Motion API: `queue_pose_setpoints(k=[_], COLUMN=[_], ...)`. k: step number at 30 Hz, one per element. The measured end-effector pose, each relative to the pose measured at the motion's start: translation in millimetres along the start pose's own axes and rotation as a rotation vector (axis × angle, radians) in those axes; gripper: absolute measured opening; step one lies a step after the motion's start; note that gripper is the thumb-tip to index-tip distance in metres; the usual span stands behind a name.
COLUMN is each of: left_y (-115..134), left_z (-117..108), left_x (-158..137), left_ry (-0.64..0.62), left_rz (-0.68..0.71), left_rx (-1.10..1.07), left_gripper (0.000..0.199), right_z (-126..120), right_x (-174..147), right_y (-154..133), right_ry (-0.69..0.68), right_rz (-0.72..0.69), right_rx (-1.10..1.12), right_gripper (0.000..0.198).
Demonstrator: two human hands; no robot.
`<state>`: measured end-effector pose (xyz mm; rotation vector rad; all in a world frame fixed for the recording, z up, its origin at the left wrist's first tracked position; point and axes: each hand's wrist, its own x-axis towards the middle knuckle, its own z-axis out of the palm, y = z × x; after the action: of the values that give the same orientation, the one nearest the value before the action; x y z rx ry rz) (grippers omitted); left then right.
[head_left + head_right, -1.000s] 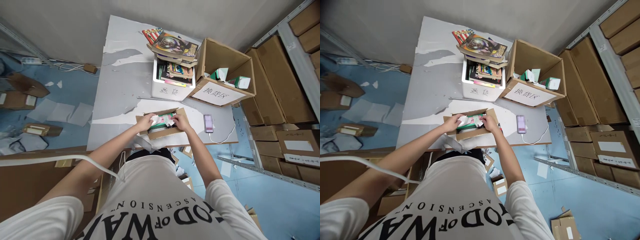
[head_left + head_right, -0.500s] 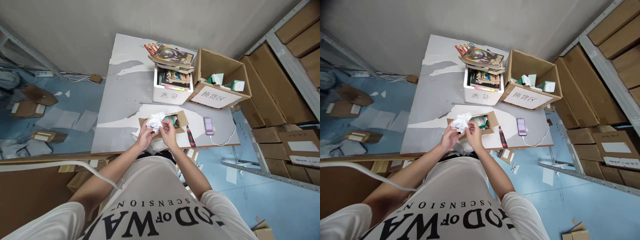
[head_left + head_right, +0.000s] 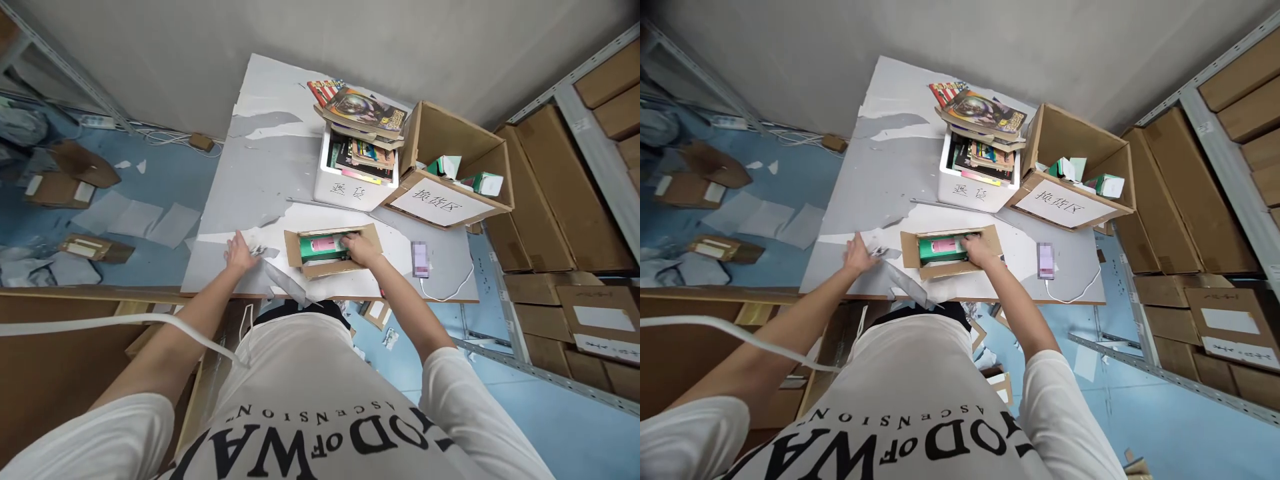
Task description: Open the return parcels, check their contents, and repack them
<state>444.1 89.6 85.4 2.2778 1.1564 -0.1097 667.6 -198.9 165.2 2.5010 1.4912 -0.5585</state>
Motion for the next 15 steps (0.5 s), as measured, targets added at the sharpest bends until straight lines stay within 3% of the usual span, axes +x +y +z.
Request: queue_pose_setpoints(k=[2, 4, 5, 7, 8, 11, 15], left_y=[23, 50, 64, 89, 100, 119, 118], left_z=[-1, -5, -4, 3, 9, 35, 55], left_x=[-22, -52, -68, -94, -104, -115, -111], left_ry=[0.107, 0.187, 0.145, -0.069, -0.142, -0.162, -0.154], left_rz=[0.113, 0.416, 0.600, 0.912, 0.965, 0.876, 0.841], left_rx=[-0.018, -0.096, -0.123, -0.121, -0.095, 0.048, 0.225], left_gripper=[0.103, 0.088, 0.080, 0.067, 0.064, 0.053, 0.047], right_z=[5, 10, 13, 18, 20, 24, 14], right_x=[12, 21, 25, 31, 33, 36, 31], right_y=[1, -1, -3, -6, -8, -10, -1], right_ry=[-0.010, -0.014, -0.013, -0.006, -0.003, -0.010, -0.044], right_rz=[-0.007, -0.017, -0.016, -0.006, 0.002, 0.000, -0.048], right_rx=[-0.044, -0.093, -0.120, -0.174, -0.196, -0.205, -0.183], right_gripper=[0.042, 0.053, 0.059, 0.060, 0.055, 0.042, 0.057])
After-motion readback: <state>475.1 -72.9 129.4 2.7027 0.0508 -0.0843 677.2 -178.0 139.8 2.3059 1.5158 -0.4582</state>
